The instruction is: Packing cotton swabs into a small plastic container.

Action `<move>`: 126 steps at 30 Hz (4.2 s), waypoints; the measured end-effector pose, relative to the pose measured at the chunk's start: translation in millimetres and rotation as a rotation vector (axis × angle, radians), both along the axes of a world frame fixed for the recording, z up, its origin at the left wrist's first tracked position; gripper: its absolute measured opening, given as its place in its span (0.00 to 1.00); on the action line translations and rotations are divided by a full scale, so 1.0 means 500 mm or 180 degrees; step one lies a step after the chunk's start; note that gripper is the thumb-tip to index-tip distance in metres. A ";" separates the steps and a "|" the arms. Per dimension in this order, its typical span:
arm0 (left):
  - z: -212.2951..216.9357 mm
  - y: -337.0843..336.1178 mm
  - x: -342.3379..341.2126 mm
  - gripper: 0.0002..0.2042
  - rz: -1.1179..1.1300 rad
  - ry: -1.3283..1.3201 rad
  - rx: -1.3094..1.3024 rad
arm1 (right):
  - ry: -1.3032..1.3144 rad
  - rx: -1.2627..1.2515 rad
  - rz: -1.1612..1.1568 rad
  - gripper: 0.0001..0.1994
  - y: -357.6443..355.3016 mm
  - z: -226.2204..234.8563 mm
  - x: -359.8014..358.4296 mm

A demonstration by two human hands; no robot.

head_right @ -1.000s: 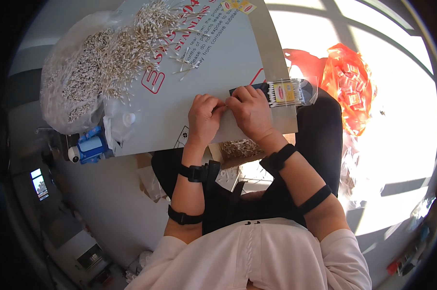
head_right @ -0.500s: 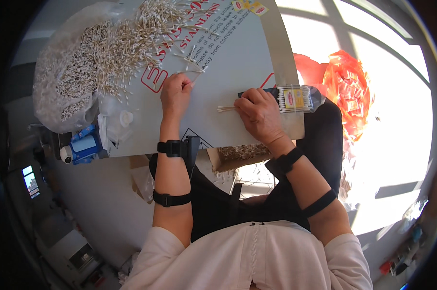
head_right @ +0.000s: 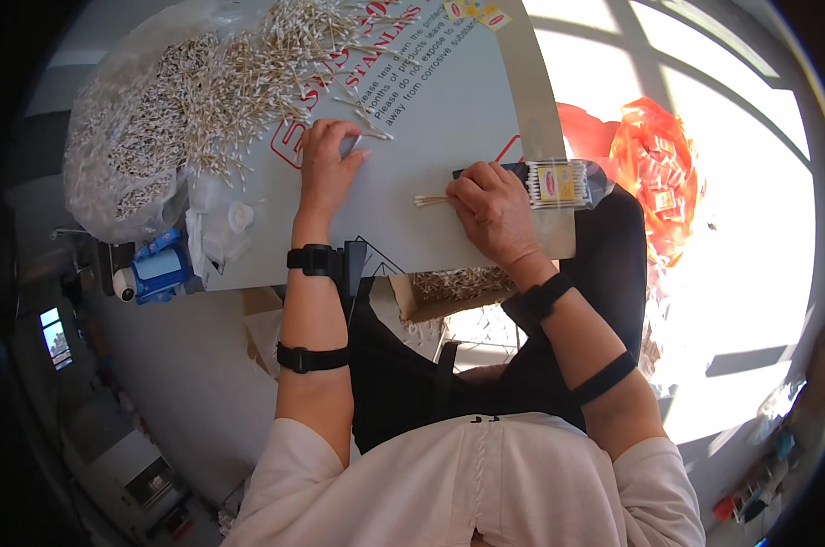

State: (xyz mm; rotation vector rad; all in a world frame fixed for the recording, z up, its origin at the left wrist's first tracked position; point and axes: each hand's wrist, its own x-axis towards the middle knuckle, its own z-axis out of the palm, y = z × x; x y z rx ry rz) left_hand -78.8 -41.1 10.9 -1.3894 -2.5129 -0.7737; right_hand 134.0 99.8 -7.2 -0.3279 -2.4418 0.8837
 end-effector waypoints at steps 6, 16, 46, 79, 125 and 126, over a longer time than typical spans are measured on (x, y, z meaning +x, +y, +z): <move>-0.016 -0.040 0.094 0.07 0.0404 -0.0597 -0.0720 | 0.0043 -0.0068 0.0018 0.03 0.002 -0.007 0.002; 0.054 -0.110 0.258 0.09 -0.0705 -0.1564 -0.1048 | 0.0039 -0.0014 -0.0069 0.03 0.010 -0.014 0.009; 0.003 -0.009 -0.087 0.25 0.0511 -0.0147 -0.0052 | 0.0019 -0.0124 -0.0007 0.03 0.004 0.002 0.004; 0.099 0.073 -0.374 0.17 0.1063 -0.0151 -0.0112 | 0.0024 -0.0131 -0.0085 0.05 0.012 -0.002 0.007; 0.113 0.104 -0.313 0.19 0.1438 0.0450 -0.1089 | 0.0017 -0.0244 0.0064 0.07 0.008 0.006 0.001; 0.127 0.108 -0.298 0.19 0.1449 0.0514 -0.0911 | 0.0031 -0.0246 0.0048 0.07 0.010 0.004 0.005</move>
